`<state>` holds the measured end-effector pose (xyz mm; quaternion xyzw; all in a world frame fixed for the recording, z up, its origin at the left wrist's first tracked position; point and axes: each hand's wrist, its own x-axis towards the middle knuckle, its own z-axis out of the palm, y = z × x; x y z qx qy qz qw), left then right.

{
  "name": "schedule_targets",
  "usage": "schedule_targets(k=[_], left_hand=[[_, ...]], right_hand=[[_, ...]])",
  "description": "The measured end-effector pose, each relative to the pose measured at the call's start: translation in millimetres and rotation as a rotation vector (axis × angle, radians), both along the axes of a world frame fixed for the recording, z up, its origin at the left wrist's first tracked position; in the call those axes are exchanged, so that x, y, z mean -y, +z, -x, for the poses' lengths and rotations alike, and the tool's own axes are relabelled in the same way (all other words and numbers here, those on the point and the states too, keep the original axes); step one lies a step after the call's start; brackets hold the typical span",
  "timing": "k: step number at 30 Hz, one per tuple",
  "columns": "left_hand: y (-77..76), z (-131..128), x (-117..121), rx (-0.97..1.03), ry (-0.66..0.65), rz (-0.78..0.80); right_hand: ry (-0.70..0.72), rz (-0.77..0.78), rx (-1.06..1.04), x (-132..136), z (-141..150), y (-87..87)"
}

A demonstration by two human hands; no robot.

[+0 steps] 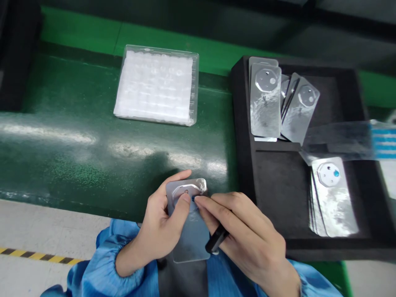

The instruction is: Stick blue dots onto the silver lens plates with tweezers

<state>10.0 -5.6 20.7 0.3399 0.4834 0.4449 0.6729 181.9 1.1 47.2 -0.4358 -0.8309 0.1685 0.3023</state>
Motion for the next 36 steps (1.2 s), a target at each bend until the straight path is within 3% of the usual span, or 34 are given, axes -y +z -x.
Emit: schedule_targets(k=[13,20,36], left_hand=[[-0.1,0.5,0.2,-0.04,0.0,-0.021],[-1.3,-0.5,2.4,-0.075,-0.006,-0.003],[3.4,-4.9,-6.3,-0.052,0.079,0.007]], right_hand=[[-0.013,0.042,-0.021,-0.4,0.5,1.8],[-0.034,-0.01,-0.018,0.5,2.9,-0.2],[0.126,-0.08,0.124,-2.5,-5.1,0.9]])
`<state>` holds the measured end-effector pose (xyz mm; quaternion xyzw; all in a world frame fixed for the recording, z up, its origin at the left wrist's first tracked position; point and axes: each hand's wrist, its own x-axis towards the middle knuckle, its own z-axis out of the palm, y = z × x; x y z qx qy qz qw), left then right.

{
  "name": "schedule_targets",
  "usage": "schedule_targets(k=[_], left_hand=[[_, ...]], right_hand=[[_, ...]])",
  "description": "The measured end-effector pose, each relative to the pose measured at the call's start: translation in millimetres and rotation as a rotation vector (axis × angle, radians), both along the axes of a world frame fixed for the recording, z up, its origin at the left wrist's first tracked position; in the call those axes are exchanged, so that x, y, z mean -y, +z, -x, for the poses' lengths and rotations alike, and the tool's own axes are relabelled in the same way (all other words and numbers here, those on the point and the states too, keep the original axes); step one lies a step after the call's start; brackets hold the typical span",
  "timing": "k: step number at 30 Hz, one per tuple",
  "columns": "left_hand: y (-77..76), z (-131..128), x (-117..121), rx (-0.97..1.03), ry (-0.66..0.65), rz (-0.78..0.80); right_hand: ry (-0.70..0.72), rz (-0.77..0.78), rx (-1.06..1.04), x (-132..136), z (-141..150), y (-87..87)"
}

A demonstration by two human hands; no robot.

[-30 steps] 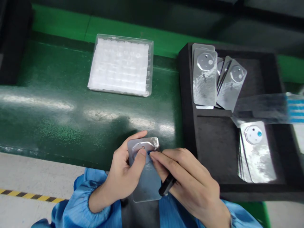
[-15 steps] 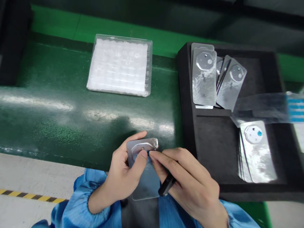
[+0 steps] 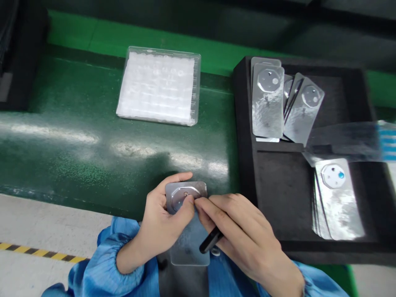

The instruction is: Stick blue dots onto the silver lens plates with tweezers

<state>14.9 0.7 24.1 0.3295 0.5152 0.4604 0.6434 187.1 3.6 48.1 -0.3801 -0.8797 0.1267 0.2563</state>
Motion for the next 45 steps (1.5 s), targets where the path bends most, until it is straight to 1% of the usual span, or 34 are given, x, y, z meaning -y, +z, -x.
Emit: schedule_targets(k=[4,12,15,19,21,23,25,26,31,34,39,42,45], left_hand=[[1.0,0,0,0.031,-0.003,0.04],[3.9,5,-2,0.057,-0.031,0.088],[4.3,6,-2,0.131,-0.051,0.119],[3.4,7,-1,0.189,-0.073,0.112],[2.2,7,0,0.155,-0.074,0.106],[0.7,8,1,0.099,-0.072,0.101],[-0.5,7,1,0.061,-0.075,0.092],[-0.8,7,1,0.052,-0.078,0.084],[0.2,7,1,-0.004,-0.084,-0.003],[1.0,8,1,-0.02,-0.088,-0.033],[1.7,9,0,0.03,-0.092,0.013],[2.0,9,-1,0.066,-0.096,0.055],[2.1,9,-1,0.062,-0.094,0.062]], right_hand=[[0.024,-0.014,0.041,-2,1,0.3],[-0.008,0.007,-0.054,3,1,-6.8],[0.004,0.015,-0.071,4,-1,-7.5],[0.016,0.021,-0.086,4,0,-7.0],[-0.015,0.049,-0.099,4,2,-5.8],[-0.085,0.082,-0.127,3,5,-4.2],[-0.149,0.091,-0.149,3,7,-2.3],[-0.16,0.09,-0.15,2,8,-1.4],[-0.098,0.107,-0.079,1,7,2.6],[-0.074,0.079,-0.022,-1,7,4.4],[-0.026,-0.006,-0.018,0,6,0.2],[0.0,-0.011,-0.045,2,1,-4.3],[0.007,0.001,-0.054,3,-2,-6.2]])
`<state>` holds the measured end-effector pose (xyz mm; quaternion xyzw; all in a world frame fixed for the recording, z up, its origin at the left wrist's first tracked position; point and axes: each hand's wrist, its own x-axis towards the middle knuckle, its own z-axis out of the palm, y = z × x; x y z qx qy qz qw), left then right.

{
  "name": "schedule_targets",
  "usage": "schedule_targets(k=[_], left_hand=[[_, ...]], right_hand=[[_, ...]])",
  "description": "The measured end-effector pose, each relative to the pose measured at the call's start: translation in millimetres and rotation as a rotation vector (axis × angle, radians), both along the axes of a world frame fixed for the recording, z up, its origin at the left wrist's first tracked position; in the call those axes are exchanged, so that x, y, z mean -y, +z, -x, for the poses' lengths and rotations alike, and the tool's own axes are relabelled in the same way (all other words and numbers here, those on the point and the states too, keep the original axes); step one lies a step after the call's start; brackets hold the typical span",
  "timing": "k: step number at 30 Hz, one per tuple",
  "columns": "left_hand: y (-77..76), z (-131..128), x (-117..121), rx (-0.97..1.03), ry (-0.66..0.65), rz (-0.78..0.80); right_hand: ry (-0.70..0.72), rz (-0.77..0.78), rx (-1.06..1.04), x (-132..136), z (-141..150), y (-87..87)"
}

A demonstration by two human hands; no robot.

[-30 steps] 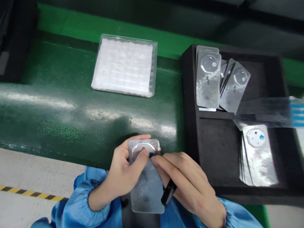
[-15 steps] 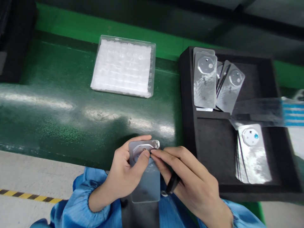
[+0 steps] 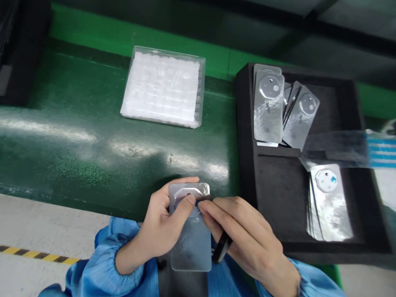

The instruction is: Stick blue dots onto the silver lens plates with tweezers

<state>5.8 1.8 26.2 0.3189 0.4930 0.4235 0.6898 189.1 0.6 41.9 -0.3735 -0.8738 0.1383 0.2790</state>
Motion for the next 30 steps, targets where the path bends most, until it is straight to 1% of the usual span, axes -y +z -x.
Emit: schedule_targets(k=[4,8,12,16,20,22,27,30], left_hand=[[-0.5,1,2,-0.031,-0.006,0.017],[-0.6,1,2,-0.003,-0.03,0.057],[-0.3,-1,0,0.011,-0.035,0.072],[-0.1,-2,0,-0.029,-0.023,0.049],[0.0,-3,1,-0.076,-0.003,0.011],[-0.4,-3,1,-0.095,0.007,0.005],[-1.0,-3,1,-0.086,0.001,0.012],[-0.3,-2,1,-0.09,-0.006,-0.006]], right_hand=[[-0.003,0.012,-0.002,-1,0,1.7],[-0.005,0.017,-0.005,-2,0,5.4],[0.04,0.007,0.043,-2,-2,8.3],[0.111,-0.053,0.09,-5,-5,10.3],[0.13,-0.085,0.179,-7,-6,13.1],[0.138,-0.086,0.191,-8,-5,13.9],[0.097,-0.041,0.156,-6,-5,10.3],[0.013,0.024,0.056,-1,-3,6.6]])
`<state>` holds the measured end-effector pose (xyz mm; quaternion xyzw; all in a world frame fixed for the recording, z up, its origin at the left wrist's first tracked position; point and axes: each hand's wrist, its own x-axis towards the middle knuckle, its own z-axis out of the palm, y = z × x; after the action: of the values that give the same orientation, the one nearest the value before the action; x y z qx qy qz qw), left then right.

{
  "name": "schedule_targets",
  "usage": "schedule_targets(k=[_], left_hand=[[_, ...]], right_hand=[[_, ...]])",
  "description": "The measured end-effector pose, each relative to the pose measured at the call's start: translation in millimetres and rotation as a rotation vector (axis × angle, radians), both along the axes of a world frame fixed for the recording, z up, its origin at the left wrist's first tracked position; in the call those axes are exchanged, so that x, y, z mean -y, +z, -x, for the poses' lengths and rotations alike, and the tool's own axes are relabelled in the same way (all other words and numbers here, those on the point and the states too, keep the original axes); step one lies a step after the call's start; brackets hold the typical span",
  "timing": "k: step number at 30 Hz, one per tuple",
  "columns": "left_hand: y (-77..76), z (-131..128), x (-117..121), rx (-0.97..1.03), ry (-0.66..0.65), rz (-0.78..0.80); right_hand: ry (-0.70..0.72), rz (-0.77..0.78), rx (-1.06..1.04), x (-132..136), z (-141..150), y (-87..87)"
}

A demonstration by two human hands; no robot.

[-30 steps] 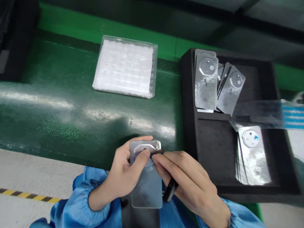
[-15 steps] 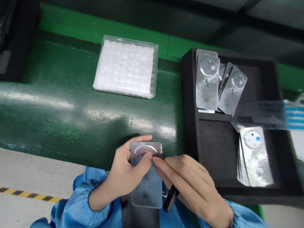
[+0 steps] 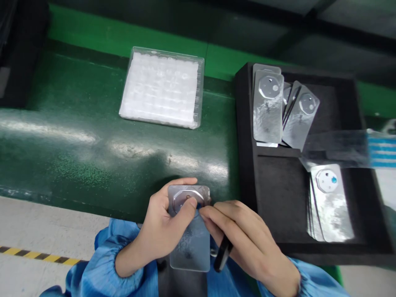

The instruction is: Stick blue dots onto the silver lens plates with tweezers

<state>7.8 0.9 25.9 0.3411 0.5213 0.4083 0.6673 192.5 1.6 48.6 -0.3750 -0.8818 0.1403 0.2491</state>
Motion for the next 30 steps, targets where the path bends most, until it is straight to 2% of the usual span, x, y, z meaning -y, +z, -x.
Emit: schedule_targets(k=[3,6,11,16,30], left_hand=[[0.2,1,0,0.001,-0.003,-0.008],[-0.5,0,1,-0.013,-0.007,-0.025],[-1.2,-1,2,0.014,-0.017,-0.072],[2.0,0,1,0.034,-0.013,-0.053],[6.1,-1,-2,0.183,0.028,0.062]], right_hand=[[-0.149,0.058,-0.084,4,4,-0.5],[-0.183,0.066,-0.088,4,8,2.6],[-0.122,0.008,-0.035,1,12,7.1],[-0.029,-0.08,0.025,-1,8,4.3],[0.104,-0.097,0.0,-2,-4,0.5]])
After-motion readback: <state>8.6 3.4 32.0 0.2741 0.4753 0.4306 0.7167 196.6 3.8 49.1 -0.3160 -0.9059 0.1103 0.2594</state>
